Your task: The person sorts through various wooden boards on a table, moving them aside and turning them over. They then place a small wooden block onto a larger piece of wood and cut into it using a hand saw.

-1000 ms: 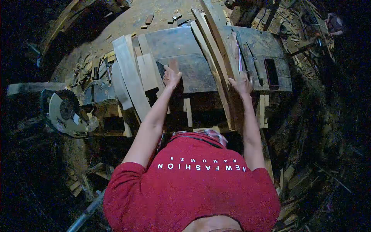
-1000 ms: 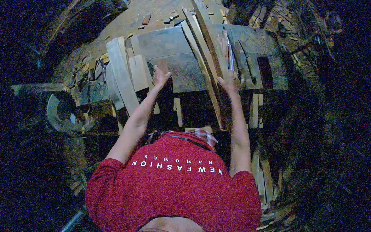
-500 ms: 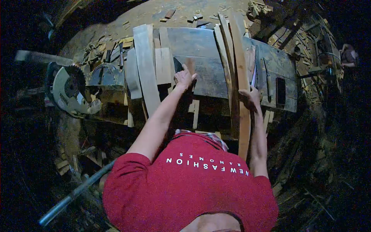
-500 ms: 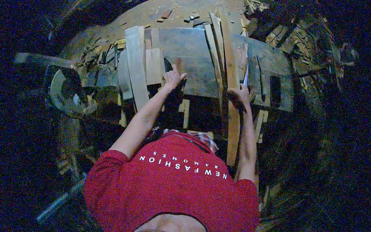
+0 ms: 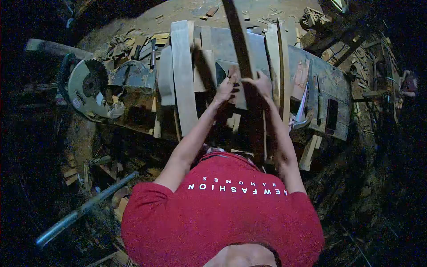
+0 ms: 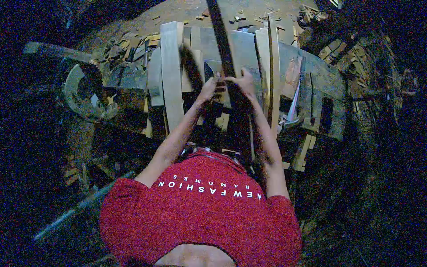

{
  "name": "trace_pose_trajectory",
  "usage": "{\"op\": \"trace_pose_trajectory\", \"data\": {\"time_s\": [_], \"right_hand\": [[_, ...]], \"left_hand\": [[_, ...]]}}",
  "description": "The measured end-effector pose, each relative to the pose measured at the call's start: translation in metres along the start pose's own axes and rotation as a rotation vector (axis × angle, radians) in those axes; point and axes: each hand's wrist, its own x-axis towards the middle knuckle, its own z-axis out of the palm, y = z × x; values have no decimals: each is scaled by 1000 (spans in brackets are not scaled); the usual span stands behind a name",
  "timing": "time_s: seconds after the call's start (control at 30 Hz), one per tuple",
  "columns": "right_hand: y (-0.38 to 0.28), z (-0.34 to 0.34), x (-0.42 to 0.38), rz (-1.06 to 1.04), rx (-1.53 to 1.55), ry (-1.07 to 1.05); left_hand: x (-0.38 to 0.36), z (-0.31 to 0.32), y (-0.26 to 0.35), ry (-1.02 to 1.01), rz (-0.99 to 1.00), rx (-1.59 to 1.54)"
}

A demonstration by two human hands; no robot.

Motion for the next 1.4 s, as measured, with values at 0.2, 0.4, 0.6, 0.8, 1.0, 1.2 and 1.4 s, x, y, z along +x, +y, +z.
{"op": "trace_pose_trajectory", "data": {"time_s": [0.2,0.4,0.6,0.8,1.0,1.2,1.4], "right_hand": [[7,126,42,59,188,27],[-18,168,15,228,197,71],[-8,186,-5,112,-215,176],[-5,64,-37,-149,-410,225],[80,-48,-111,167,-903,568],[111,-58,-130,118,-870,516],[126,-59,-114,125,-626,435]], "left_hand": [[-45,-25,-1,241,198,346],[-97,-41,-47,523,517,982],[-98,-46,-74,351,285,1452],[-104,-42,-64,417,462,1353],[-97,-42,-75,431,508,1331],[-94,-26,-69,500,574,1303],[-94,-5,-66,436,534,1291]]}}
